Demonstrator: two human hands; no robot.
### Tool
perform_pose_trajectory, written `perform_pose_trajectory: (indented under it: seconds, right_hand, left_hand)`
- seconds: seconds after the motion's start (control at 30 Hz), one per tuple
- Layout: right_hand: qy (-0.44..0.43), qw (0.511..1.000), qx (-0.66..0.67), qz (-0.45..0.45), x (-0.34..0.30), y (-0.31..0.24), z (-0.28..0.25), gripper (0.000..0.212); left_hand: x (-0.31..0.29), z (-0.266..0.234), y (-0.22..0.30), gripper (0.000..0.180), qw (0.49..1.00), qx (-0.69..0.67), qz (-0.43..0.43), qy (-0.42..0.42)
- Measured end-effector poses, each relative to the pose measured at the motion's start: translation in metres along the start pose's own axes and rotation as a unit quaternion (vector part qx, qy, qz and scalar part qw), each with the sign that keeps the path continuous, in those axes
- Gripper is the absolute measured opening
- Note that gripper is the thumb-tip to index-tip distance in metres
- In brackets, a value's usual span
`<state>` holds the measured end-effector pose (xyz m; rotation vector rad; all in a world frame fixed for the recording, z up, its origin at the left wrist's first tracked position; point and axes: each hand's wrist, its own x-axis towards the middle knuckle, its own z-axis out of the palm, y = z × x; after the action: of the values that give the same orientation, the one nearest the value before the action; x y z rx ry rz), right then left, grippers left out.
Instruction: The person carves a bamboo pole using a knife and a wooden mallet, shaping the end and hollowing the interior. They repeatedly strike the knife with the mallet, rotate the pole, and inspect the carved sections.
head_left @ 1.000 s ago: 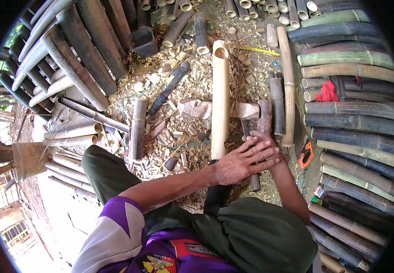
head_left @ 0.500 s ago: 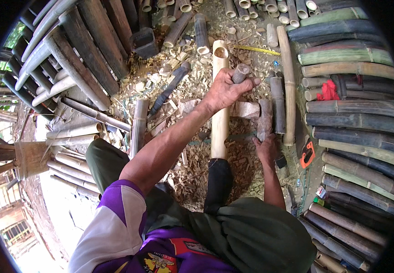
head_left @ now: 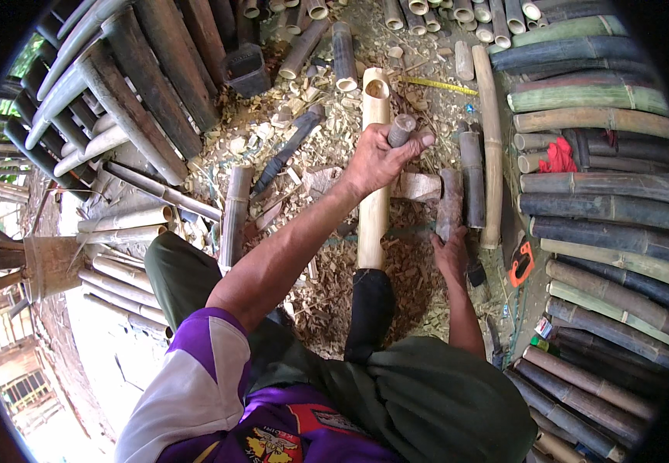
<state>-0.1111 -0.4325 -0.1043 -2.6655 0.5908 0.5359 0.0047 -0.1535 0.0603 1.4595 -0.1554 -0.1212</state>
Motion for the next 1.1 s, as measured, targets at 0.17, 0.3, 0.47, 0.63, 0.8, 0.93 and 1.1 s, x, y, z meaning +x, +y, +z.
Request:
perform_pose_trajectory:
  seconds: [0.17,0.3,0.47,0.63,0.8,0.93,1.1]
  right_hand:
    - [0.062,0.988,0.137,-0.026,0.002,0.015,-0.002,0.096]
    - [-0.035,0.911,0.41,-0.039,-0.028,0.003,-0.036,0.074]
    - [-0.129,0.859,0.483,-0.106,-0.083,-0.058,-0.173,0.061]
    - [0.097,0.826,0.373,-0.411,-0.113,-0.171,-0.298,0.073]
    - [-0.016,0.936,0.047,-0.348,-0.095,-0.236,-0.285,0.065]
    - [-0.028,0.924,-0.113,-0.365,-0.101,-0.294,-0.338,0.068]
    - [0.185,0.833,0.1,-0.512,-0.101,-0.319,-0.438,0.071]
  left_hand:
    - [0.002,0.001,-0.002,0.036,1.0,0.018,-0.016,0.005]
    - [0.0,-0.006,0.0,0.03,0.997,0.053,-0.045,-0.016]
    - [-0.006,0.004,-0.007,0.025,1.0,0.01,-0.019,-0.014]
    - [0.015,-0.009,-0.013,0.029,0.999,-0.021,-0.03,0.006]
    - [0.045,-0.006,-0.043,0.019,0.999,-0.032,-0.002,-0.011]
    - [0.036,-0.008,-0.015,0.031,0.997,-0.065,-0.032,0.02]
    - [0.059,-0.007,-0.031,0.04,0.998,-0.04,-0.048,0.027]
